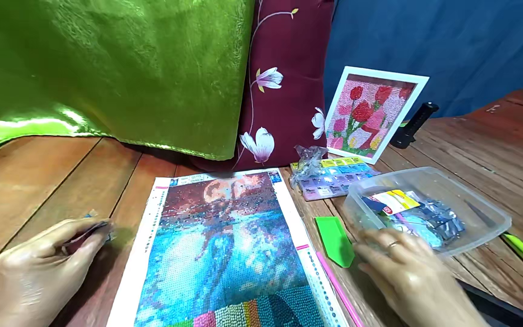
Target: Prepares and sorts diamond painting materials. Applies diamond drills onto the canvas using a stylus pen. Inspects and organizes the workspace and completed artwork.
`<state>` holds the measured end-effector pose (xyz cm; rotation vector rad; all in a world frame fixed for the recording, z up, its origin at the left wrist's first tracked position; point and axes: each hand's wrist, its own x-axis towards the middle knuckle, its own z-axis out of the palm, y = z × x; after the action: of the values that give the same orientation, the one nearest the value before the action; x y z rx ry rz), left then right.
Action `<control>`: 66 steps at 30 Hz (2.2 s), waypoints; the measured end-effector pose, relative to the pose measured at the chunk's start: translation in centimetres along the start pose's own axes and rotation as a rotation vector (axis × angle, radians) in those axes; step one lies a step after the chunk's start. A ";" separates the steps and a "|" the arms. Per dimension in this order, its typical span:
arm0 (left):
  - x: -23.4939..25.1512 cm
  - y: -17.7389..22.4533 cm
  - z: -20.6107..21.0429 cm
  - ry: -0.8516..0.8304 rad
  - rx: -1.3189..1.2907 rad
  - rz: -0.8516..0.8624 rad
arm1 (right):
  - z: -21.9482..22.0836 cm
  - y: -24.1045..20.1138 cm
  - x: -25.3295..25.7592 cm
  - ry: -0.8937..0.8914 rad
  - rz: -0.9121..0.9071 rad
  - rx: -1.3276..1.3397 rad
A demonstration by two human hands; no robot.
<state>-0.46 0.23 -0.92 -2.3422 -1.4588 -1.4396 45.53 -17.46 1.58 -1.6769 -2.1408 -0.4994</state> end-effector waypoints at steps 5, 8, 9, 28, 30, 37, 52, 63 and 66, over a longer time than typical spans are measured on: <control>0.0 -0.1 0.2 0.031 -0.002 0.028 | 3.3 -0.2 -0.6 0.018 -0.110 -0.014; 0.3 1.1 0.1 0.033 0.019 0.032 | 3.1 0.0 -0.7 -0.002 -0.103 0.005; 0.4 1.3 -0.1 0.031 0.019 0.038 | 2.9 -0.2 -0.7 -0.026 -0.090 0.027; 1.5 17.5 3.3 -0.188 -0.885 -0.363 | 1.3 1.6 -2.7 0.167 0.282 0.561; 1.7 20.0 4.7 -0.290 -0.980 -0.420 | 0.1 -0.7 -1.9 0.083 0.384 0.831; 3.0 25.7 9.6 -0.632 -0.978 -0.460 | -1.0 -2.8 -1.0 -0.048 0.623 1.112; 9.2 31.4 16.9 -1.487 0.119 0.307 | 1.7 -1.2 -0.4 0.205 0.679 0.760; 8.3 34.5 18.4 -1.546 0.455 0.506 | 1.7 0.1 1.1 0.015 0.795 0.895; 8.1 35.1 18.3 -1.563 0.517 0.523 | 1.9 0.1 1.2 0.008 0.822 0.905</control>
<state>38.31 -5.44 8.82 -2.9297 -0.7925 1.0509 45.28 -15.52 0.53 -1.7124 -1.1415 0.6049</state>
